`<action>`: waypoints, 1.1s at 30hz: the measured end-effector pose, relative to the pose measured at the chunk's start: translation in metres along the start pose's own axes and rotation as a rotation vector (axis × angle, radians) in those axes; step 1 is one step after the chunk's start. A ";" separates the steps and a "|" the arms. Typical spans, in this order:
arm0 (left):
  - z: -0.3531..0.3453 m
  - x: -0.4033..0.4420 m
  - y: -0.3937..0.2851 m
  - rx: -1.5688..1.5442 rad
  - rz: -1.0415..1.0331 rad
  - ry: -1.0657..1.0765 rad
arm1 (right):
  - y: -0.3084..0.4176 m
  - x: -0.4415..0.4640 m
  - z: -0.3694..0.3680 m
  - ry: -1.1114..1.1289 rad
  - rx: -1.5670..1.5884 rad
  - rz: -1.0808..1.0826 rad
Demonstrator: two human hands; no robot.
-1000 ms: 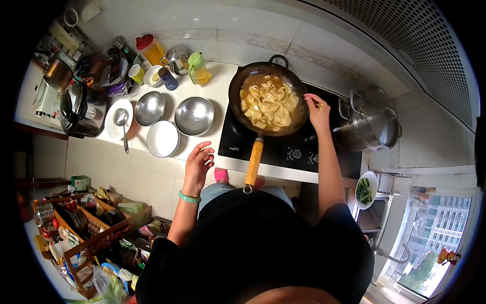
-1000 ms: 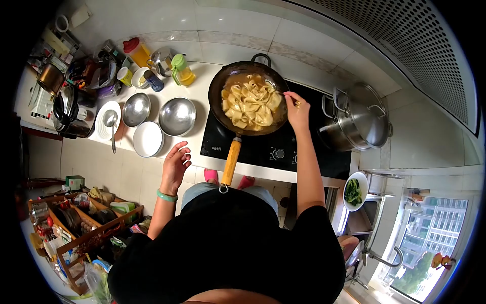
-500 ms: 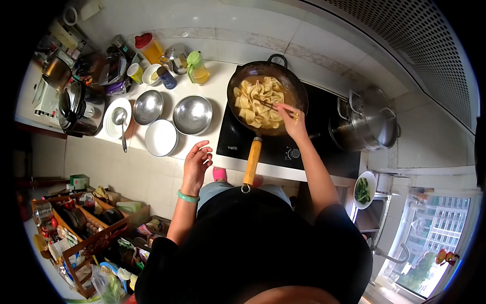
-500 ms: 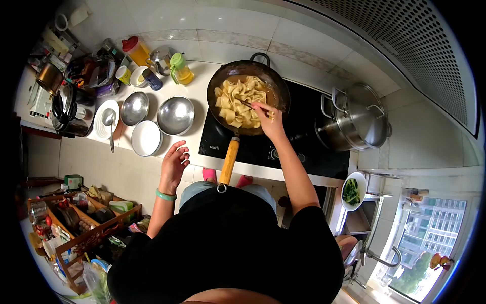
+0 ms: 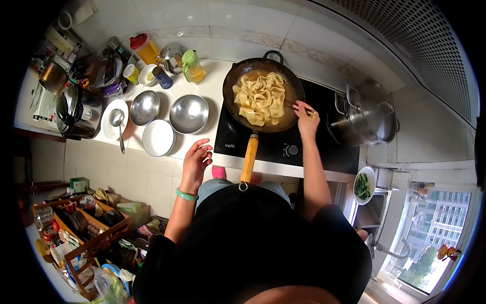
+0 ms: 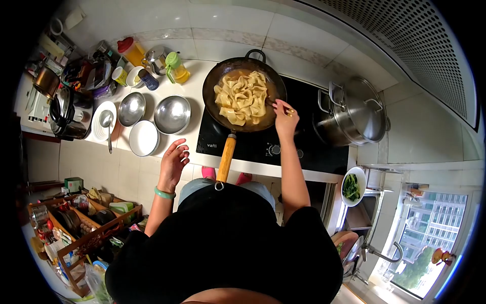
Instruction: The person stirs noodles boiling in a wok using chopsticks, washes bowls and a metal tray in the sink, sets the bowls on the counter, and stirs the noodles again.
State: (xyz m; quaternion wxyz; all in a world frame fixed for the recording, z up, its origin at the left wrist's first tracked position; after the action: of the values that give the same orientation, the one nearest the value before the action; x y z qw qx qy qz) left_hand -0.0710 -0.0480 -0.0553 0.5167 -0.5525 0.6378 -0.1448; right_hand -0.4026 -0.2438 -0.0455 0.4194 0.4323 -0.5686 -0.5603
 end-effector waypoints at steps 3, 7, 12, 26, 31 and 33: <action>-0.005 0.001 0.000 0.013 0.006 0.024 | -0.027 0.004 -0.030 0.008 0.169 -0.065; -0.011 0.000 -0.002 0.028 0.008 0.034 | -0.013 -0.009 -0.066 0.179 0.205 -0.057; -0.005 -0.002 -0.001 0.022 0.011 0.025 | 0.046 -0.031 -0.063 0.317 -0.101 0.101; -0.010 -0.007 -0.005 0.037 0.004 0.029 | 0.022 -0.004 -0.048 0.393 -0.210 0.156; -0.005 -0.011 -0.005 0.027 0.002 0.011 | 0.098 -0.049 -0.049 0.524 -0.472 0.365; -0.002 -0.014 -0.004 0.022 0.006 0.003 | 0.109 -0.070 -0.052 0.630 -0.442 0.297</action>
State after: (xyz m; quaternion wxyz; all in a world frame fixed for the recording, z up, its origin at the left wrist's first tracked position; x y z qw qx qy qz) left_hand -0.0725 -0.0377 -0.0444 0.5222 -0.5449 0.6384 -0.1511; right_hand -0.3355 -0.1906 0.0651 0.7321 0.3954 -0.3346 -0.4424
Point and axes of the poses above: each hand's wrist, its own x-axis towards the middle knuckle, its own z-axis out of the back of the hand, y = z × x, the point moved 8 cm from there along x, towards the middle knuckle, and after that the axes turned 6 degrees about x, right-handed, at the moved point
